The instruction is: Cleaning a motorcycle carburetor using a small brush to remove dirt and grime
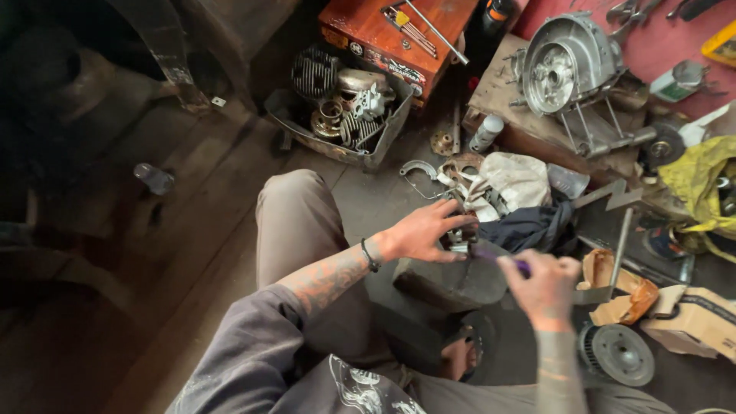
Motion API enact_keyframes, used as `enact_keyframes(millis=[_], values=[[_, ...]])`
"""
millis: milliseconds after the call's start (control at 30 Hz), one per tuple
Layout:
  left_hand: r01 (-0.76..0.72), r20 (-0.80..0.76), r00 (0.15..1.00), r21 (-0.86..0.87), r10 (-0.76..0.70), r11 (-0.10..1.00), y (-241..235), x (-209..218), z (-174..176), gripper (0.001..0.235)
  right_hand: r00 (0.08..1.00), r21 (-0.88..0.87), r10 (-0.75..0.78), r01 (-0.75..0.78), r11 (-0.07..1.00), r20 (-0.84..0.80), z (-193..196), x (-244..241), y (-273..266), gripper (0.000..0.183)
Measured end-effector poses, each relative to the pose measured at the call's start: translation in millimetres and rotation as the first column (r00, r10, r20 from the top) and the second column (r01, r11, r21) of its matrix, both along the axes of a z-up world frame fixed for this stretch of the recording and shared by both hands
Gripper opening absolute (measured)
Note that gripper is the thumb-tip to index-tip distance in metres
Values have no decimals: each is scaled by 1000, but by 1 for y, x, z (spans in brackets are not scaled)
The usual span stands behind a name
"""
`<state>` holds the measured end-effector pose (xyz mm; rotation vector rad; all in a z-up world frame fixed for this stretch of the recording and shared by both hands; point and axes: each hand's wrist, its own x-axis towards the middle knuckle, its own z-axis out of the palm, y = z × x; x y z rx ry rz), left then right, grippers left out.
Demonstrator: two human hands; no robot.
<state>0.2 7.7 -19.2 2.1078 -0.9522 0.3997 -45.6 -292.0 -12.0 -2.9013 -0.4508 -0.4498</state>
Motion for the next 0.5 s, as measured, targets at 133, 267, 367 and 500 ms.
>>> enact_keyframes(millis=[133, 267, 367, 500], values=[[-4, 9, 1000, 8, 4, 1000, -1, -1, 1, 74, 999, 27, 50, -50, 998, -11, -3, 2, 7, 27], [-20, 12, 1000, 8, 20, 1000, -1, -2, 2, 75, 999, 34, 14, -15, 999, 31, 9, -3, 17, 26], [-16, 4, 1000, 14, 16, 1000, -2, 0, 1, 76, 999, 40, 26, -27, 999, 21, 22, -3, 24, 24], [-14, -4, 1000, 29, 14, 999, -1, 1, 5, 75, 1000, 27, -10, 9, 1000, 28, 8, 3, 4, 25]])
